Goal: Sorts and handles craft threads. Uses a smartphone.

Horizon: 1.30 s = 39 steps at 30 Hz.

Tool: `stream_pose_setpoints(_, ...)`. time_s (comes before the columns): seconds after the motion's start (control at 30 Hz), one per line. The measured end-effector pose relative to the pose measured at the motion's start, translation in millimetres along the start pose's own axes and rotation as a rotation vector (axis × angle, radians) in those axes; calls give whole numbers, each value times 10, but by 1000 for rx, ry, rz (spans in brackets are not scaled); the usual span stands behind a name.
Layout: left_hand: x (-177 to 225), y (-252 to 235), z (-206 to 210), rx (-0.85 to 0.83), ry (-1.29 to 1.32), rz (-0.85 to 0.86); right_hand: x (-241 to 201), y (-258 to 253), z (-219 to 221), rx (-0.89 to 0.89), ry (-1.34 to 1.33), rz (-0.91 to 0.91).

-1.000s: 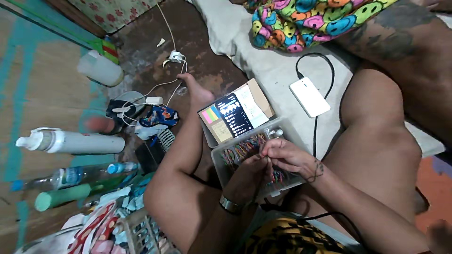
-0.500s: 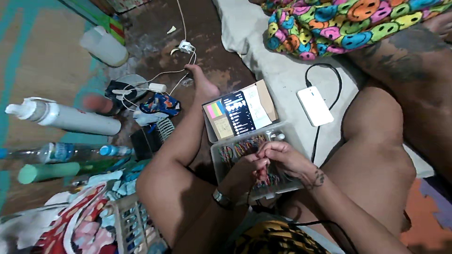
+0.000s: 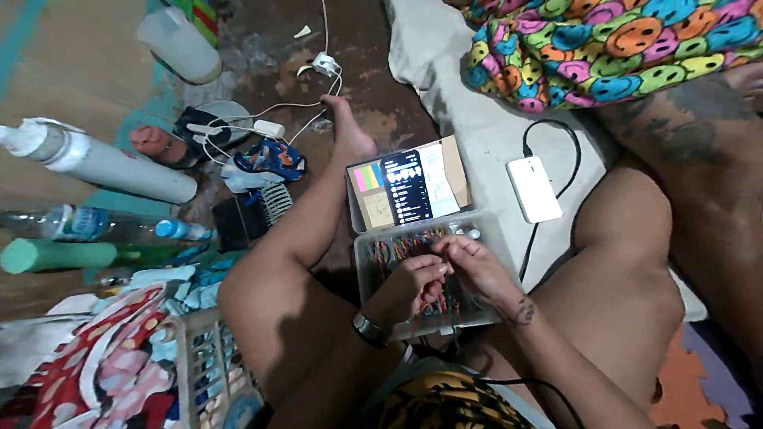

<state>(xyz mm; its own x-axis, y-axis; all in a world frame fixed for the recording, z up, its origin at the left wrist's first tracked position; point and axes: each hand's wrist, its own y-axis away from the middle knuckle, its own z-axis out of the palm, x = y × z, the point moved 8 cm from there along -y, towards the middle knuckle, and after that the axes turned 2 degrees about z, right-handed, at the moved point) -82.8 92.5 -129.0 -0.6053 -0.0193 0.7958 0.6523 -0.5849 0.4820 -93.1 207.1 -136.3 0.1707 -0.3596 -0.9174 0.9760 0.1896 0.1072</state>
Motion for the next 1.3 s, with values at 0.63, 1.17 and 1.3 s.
stream_pose_setpoints(0.63,-45,-14,-16,-71,67,20,59,-1,-14,14,-125,113)
stream_pose_setpoints(1.17,-15,-22,-2,-83,21,63,15,9,-81,3,-47,54)
stream_pose_setpoints(1.3,140,-53,-8,85,-435,266,60,-21,-100,218,-199,95)
